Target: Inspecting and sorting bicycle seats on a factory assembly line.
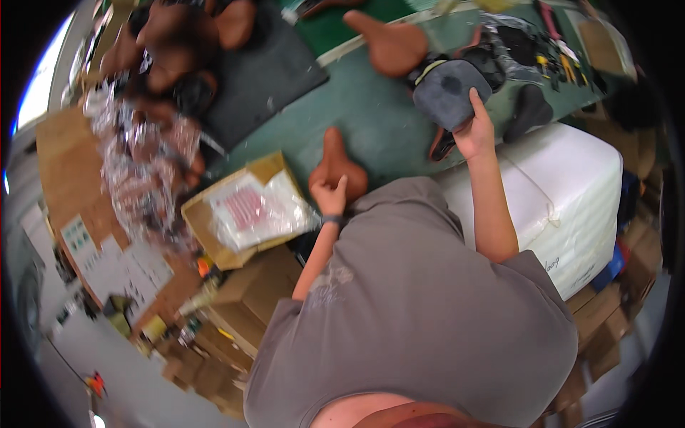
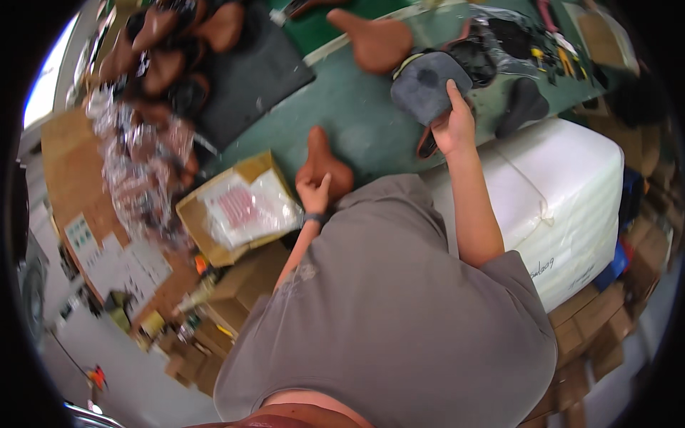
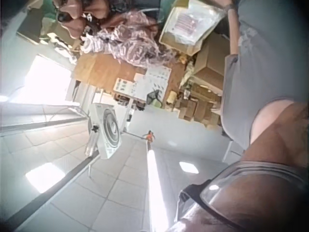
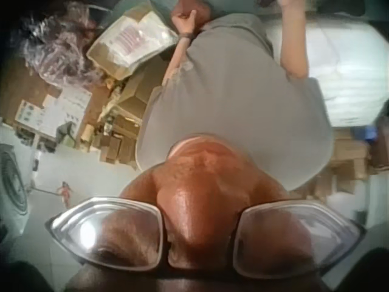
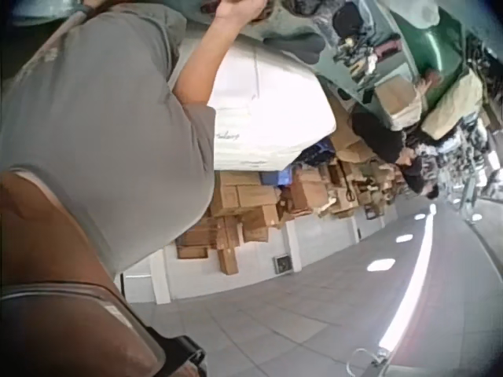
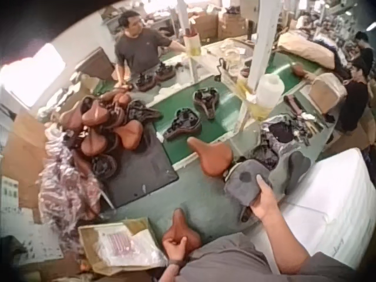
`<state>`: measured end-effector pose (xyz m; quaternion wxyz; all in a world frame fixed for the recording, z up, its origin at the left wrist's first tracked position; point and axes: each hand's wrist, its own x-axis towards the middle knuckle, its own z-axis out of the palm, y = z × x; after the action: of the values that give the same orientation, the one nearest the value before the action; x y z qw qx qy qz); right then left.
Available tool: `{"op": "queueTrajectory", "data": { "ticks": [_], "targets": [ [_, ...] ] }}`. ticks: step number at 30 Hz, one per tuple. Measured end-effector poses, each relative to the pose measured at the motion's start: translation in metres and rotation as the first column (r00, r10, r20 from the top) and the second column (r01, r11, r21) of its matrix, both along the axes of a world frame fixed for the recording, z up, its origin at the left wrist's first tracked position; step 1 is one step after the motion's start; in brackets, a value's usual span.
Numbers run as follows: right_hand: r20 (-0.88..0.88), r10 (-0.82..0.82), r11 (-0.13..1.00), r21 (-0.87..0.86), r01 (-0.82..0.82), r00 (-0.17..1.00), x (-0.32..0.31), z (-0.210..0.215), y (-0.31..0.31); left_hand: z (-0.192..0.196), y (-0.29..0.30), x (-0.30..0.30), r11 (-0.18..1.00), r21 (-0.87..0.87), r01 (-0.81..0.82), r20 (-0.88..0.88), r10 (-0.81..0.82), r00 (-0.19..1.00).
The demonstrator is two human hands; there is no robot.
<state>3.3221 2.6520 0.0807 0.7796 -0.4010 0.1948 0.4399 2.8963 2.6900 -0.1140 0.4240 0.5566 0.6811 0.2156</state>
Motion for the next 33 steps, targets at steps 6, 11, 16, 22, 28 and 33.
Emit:
{"op": "queueTrajectory", "data": {
  "ticks": [6,11,16,22,28,33],
  "targets": [
    [0.295,0.344,0.912,-0.331,-0.242,0.891,-0.11,-0.081,-0.007,0.055,0.005,-0.02,0.946,0.209,0.246,-0.503,-0.111,0.857],
    [0.586,0.741,0.665,-0.706,-0.242,0.327,-0.191,-0.123,0.011,0.03,0.054,-0.056,0.912,-0.063,0.404,-0.42,-0.392,0.818],
    [0.665,0.747,0.658,-0.737,-0.154,0.005,-0.257,-0.146,0.025,0.009,0.101,-0.076,0.671,-0.334,0.662,-0.057,-0.715,0.697],
    [0.605,0.795,0.598,-0.793,-0.116,-0.042,-0.314,-0.155,-0.002,0.002,0.077,-0.074,0.571,-0.473,0.671,0.02,-0.754,0.656],
    [0.532,0.745,0.641,-0.739,-0.21,0.403,-0.323,-0.178,-0.061,-0.038,0.075,-0.103,0.445,-0.569,0.692,0.338,-0.64,0.69],
    [0.535,0.428,0.788,-0.616,-0.01,0.728,-0.296,-0.176,-0.102,-0.022,0.075,-0.127,0.311,-0.767,0.561,0.502,-0.253,0.827]
  ]
}}
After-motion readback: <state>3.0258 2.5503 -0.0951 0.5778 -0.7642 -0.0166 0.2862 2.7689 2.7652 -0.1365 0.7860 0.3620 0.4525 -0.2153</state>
